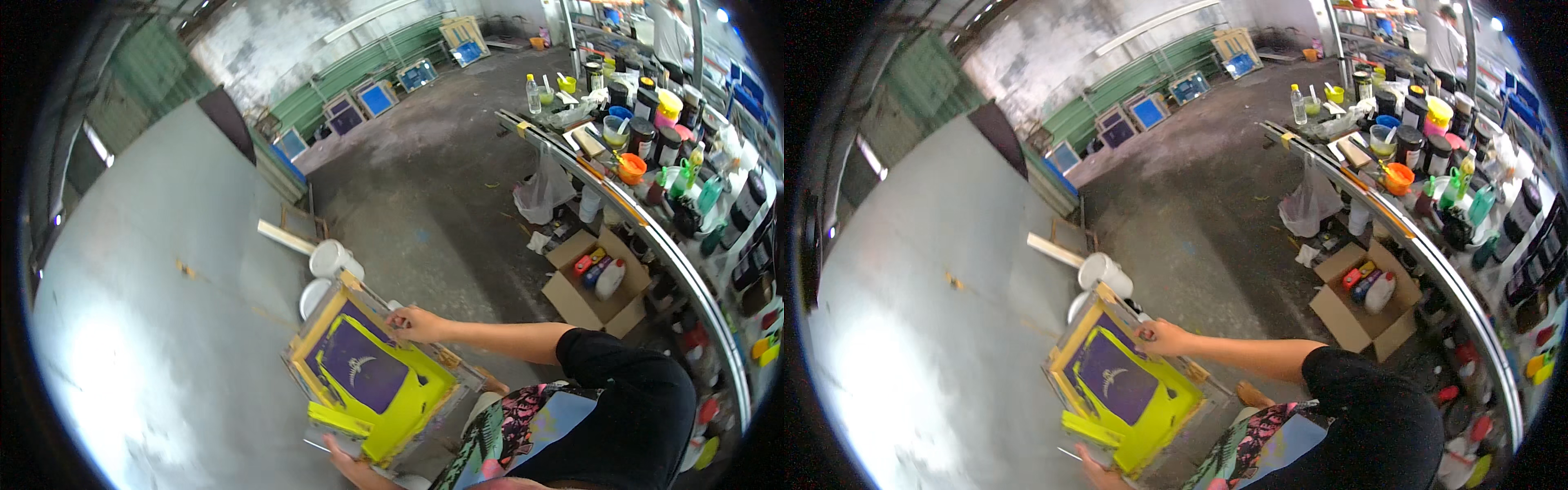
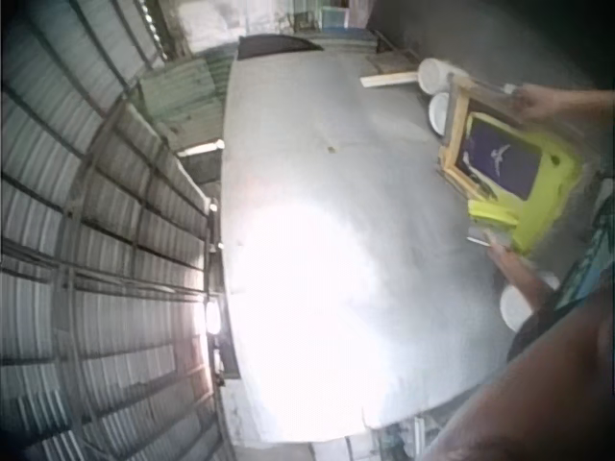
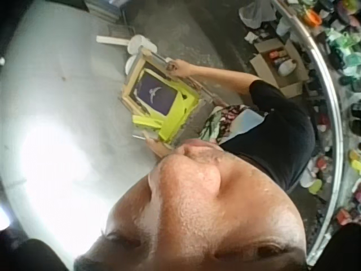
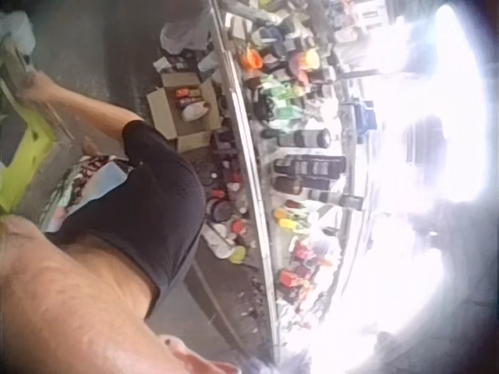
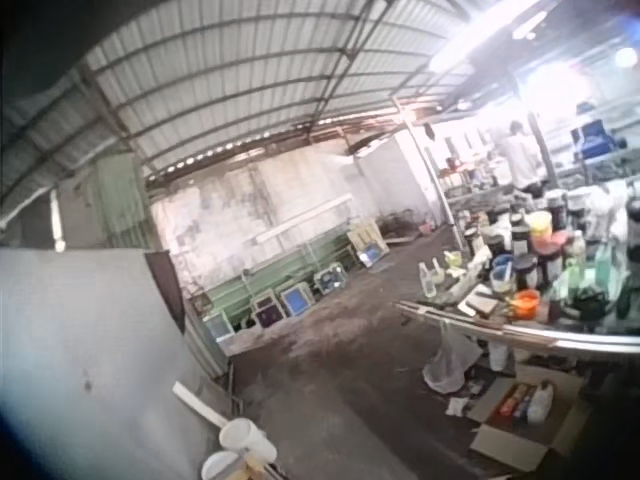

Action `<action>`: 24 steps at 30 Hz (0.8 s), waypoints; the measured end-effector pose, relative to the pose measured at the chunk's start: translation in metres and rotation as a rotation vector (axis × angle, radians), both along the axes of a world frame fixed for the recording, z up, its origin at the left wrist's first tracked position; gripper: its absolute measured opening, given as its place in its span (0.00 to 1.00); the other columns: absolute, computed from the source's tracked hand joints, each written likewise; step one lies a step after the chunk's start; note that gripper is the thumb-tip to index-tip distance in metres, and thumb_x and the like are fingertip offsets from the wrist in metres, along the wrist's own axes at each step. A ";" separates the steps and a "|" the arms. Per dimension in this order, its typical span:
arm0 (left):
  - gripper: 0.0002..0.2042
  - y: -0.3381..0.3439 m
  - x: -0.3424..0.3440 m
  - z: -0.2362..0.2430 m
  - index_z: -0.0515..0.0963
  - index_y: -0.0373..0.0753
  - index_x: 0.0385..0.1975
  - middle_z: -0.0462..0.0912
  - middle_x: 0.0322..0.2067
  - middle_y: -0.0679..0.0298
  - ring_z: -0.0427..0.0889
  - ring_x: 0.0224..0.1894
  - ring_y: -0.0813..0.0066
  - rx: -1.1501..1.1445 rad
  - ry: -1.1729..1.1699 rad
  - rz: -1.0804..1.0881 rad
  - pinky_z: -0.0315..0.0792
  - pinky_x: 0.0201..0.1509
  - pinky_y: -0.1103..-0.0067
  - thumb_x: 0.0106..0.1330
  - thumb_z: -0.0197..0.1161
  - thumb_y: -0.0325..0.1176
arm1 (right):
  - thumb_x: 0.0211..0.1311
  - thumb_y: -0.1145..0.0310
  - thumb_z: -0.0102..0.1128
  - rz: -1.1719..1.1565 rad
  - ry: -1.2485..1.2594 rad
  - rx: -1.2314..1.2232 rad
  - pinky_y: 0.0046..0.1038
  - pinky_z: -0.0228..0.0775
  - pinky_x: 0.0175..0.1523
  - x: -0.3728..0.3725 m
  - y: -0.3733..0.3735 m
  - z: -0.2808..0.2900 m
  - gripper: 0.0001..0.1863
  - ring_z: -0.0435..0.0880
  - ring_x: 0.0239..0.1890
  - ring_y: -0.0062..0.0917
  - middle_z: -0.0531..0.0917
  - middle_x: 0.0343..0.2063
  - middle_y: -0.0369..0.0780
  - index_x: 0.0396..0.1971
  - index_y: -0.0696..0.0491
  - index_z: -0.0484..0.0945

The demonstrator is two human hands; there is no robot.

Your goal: The person uses a squeegee to spread neon yellow ink across a screen printing frame over a purple fabric. They then pour more ink from a green cup onto the screen and continue spreading it with the squeegee. Finally, they put on a pair of gloves.

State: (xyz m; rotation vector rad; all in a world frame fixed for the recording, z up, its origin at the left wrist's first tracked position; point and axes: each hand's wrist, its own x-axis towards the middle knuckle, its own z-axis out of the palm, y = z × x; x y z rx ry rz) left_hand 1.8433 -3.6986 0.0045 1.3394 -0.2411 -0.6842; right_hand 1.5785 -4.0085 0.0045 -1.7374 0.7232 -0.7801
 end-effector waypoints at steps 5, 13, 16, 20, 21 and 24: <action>0.52 -0.163 0.002 0.050 0.57 0.26 0.72 0.72 0.64 0.46 0.74 0.63 0.56 0.074 -0.444 -0.252 0.69 0.68 0.62 0.59 0.70 0.60 | 0.63 0.55 0.69 -0.129 -0.089 0.205 0.32 0.73 0.50 0.025 -0.152 -0.010 0.20 0.80 0.41 0.28 0.81 0.37 0.40 0.48 0.52 0.83; 0.42 -0.503 0.076 0.000 0.61 0.30 0.73 0.65 0.71 0.50 0.69 0.69 0.55 -0.051 -0.698 -0.367 0.66 0.71 0.61 0.70 0.62 0.58 | 0.61 0.59 0.63 -0.511 -0.117 0.271 0.34 0.77 0.51 -0.008 -0.412 -0.036 0.16 0.86 0.44 0.32 0.88 0.39 0.41 0.46 0.48 0.84; 0.43 -0.611 0.042 -0.016 0.60 0.30 0.73 0.65 0.71 0.50 0.68 0.70 0.55 -0.085 -1.068 -0.434 0.65 0.71 0.61 0.70 0.63 0.59 | 0.60 0.57 0.62 -0.632 -0.095 0.248 0.37 0.78 0.53 -0.023 -0.515 -0.045 0.15 0.87 0.48 0.37 0.89 0.43 0.42 0.45 0.43 0.85; 0.43 -0.768 -0.001 -0.056 0.60 0.31 0.74 0.64 0.72 0.51 0.68 0.70 0.56 -0.032 -0.915 -0.546 0.65 0.72 0.61 0.70 0.63 0.59 | 0.60 0.58 0.63 -0.697 -0.012 0.373 0.36 0.78 0.54 -0.068 -0.648 -0.043 0.14 0.87 0.50 0.32 0.89 0.43 0.39 0.44 0.43 0.87; 0.43 -0.812 -0.019 -0.058 0.60 0.31 0.74 0.64 0.72 0.51 0.68 0.70 0.56 -0.038 -0.869 -0.584 0.65 0.72 0.61 0.70 0.63 0.59 | 0.60 0.59 0.63 -0.737 -0.043 0.308 0.36 0.79 0.53 -0.068 -0.677 -0.041 0.13 0.88 0.47 0.32 0.90 0.42 0.39 0.43 0.43 0.88; 0.44 -0.944 -0.078 -0.064 0.60 0.31 0.74 0.64 0.72 0.51 0.68 0.70 0.56 0.002 -0.614 -0.643 0.64 0.72 0.61 0.69 0.63 0.59 | 0.59 0.60 0.61 -0.785 -0.090 0.203 0.36 0.79 0.50 -0.088 -0.771 -0.061 0.13 0.88 0.44 0.31 0.89 0.39 0.39 0.42 0.46 0.86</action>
